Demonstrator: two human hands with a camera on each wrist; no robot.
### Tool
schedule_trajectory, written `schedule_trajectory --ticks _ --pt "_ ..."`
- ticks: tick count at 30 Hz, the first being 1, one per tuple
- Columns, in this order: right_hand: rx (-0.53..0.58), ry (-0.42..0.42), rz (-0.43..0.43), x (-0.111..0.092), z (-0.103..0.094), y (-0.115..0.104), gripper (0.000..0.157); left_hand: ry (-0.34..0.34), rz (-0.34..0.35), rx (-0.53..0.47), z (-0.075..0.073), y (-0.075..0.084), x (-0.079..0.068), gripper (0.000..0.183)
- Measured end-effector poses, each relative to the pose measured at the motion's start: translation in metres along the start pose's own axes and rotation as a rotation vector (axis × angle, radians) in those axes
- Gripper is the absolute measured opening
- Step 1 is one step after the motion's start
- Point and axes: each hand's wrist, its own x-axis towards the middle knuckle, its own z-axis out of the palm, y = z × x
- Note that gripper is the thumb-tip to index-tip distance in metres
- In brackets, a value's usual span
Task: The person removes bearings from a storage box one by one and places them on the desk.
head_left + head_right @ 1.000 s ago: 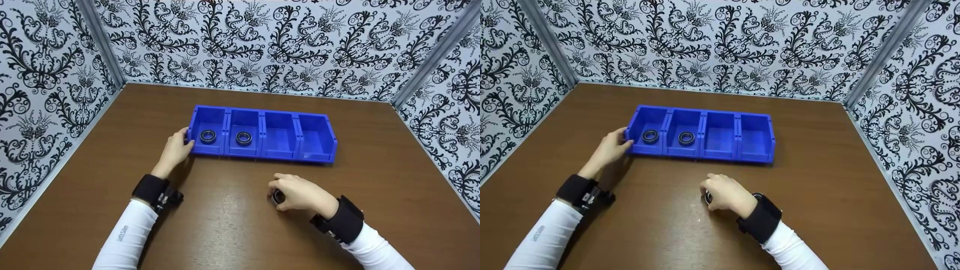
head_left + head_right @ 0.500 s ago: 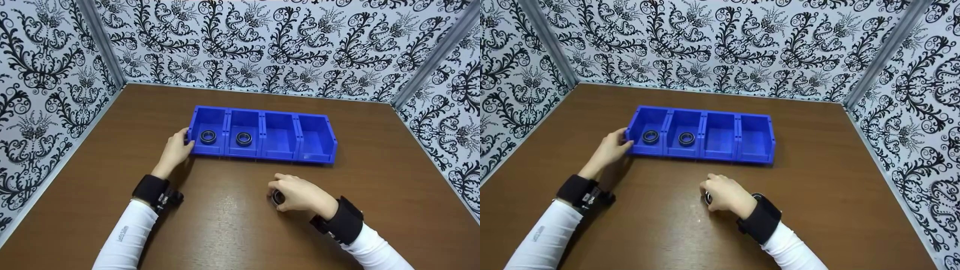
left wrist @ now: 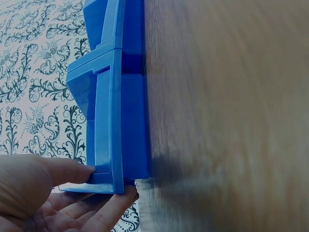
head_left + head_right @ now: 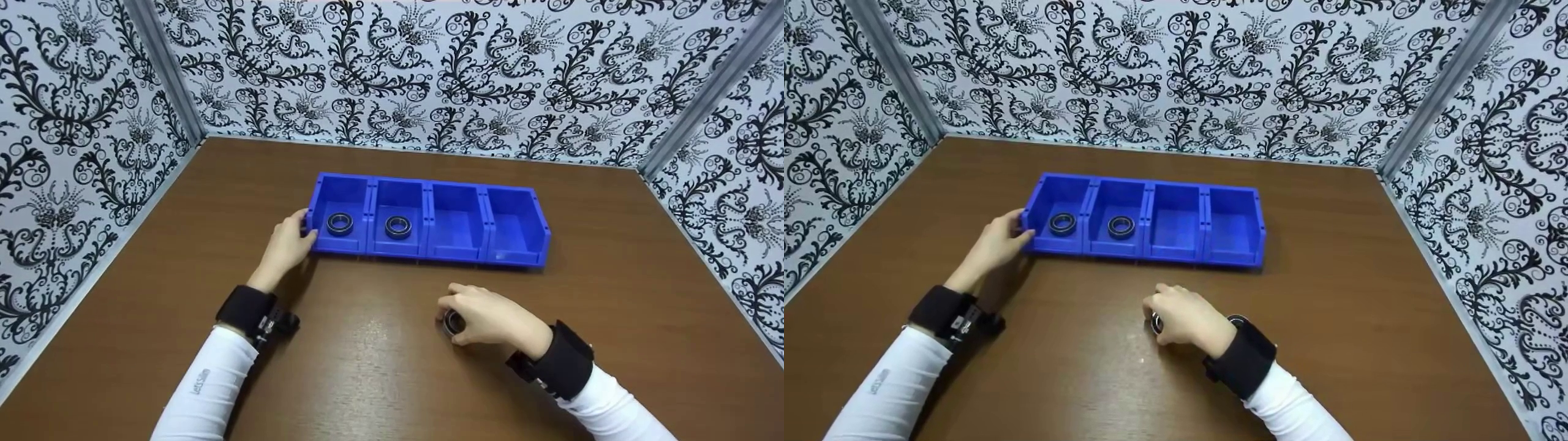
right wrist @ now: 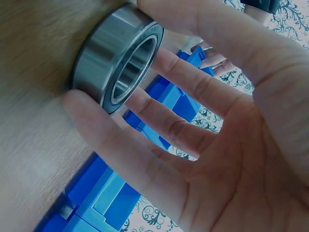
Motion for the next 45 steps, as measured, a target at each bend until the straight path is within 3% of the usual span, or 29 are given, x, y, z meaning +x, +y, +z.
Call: schedule_trajectory --ticks 16,24,31,45 --pt "0.016 0.009 0.013 -0.003 -0.008 -0.003 0.032 -0.007 0.0 -0.005 0.0 0.0 0.002 0.052" --pt "0.04 0.076 -0.009 -0.006 -0.011 -0.001 0.025 -0.013 0.0 -0.008 0.0 0.0 0.001 0.053" --pt "0.087 0.11 0.04 -0.009 -0.015 0.002 0.024 -0.011 0.004 -0.014 0.0 -0.002 0.001 0.052" --pt "0.087 0.255 0.117 -0.021 -0.023 0.015 0.029 -0.011 0.001 -0.008 0.001 -0.001 0.001 0.053"
